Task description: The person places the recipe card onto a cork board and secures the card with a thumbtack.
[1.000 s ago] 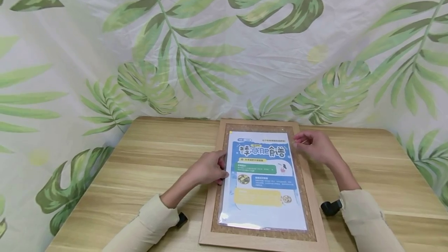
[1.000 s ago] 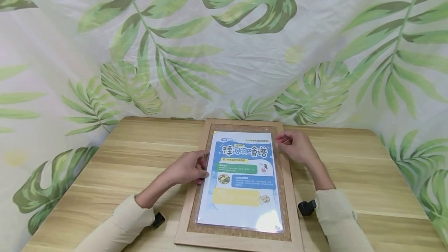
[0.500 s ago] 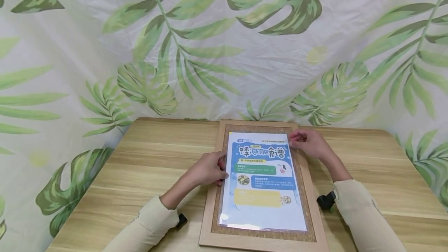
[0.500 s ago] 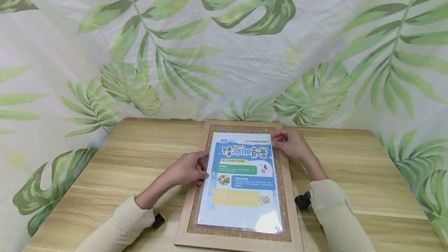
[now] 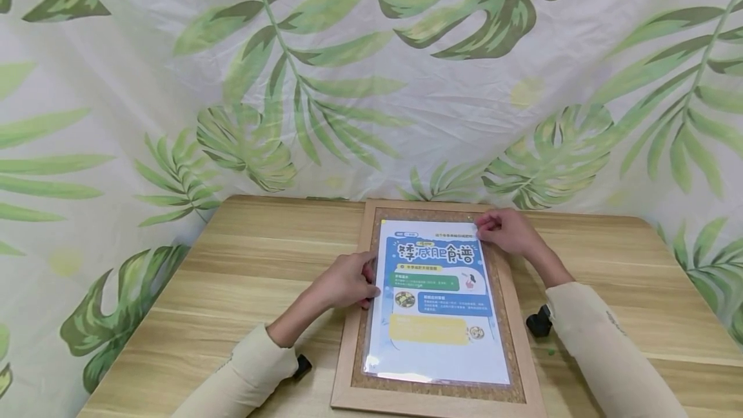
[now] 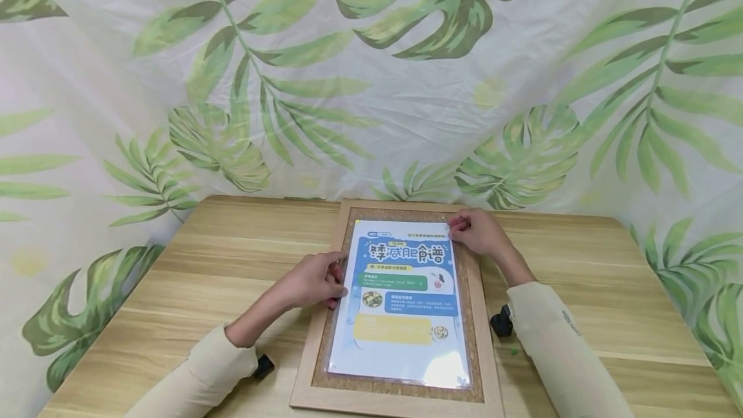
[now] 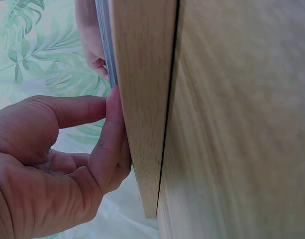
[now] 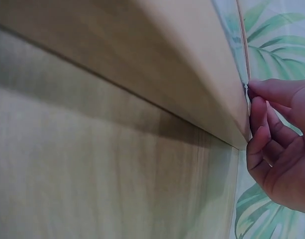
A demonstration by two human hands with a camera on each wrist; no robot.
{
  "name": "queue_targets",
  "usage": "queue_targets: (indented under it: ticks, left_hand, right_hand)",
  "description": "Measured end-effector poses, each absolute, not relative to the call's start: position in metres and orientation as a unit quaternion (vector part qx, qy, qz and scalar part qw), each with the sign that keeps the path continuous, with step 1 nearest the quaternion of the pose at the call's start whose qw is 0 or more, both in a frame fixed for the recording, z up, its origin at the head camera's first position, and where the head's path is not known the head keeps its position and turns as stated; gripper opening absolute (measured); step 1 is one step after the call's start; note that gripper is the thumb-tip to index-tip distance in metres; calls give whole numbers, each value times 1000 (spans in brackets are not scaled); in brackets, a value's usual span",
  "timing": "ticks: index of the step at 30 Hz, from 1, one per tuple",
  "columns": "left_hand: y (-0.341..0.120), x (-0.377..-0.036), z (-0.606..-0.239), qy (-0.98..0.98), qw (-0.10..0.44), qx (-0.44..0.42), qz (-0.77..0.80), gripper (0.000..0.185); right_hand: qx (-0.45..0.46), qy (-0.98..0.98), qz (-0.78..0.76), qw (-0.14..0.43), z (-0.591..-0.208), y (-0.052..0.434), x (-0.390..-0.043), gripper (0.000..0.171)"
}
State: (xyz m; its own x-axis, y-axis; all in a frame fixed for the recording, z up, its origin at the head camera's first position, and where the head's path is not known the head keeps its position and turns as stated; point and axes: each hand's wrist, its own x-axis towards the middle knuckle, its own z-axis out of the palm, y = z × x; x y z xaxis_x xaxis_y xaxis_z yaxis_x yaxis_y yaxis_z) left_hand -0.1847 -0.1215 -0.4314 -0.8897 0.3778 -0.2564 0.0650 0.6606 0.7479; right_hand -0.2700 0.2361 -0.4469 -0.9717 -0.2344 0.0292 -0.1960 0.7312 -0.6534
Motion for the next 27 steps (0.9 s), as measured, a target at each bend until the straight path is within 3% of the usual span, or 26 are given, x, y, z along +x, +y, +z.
queue_targets:
  ticks: [11, 18, 24, 27]
  left_hand:
    - [-122, -184, -431, 886, 201, 124, 398, 43]
    - [-123, -183, -432, 889, 200, 125, 392, 53]
    - [-123, -185, -433, 888, 201, 126, 395, 50]
    - [-122, -186, -433, 886, 203, 123, 398, 59]
  right_hand:
    - [-112, 935, -335, 27, -445, 233, -278, 19]
    - [-110, 936, -333, 30, -447, 232, -283, 19]
    - [-105, 937, -332, 34, -444, 232, -286, 18]
    - [-102, 937, -333, 39, -442, 231, -288, 18]
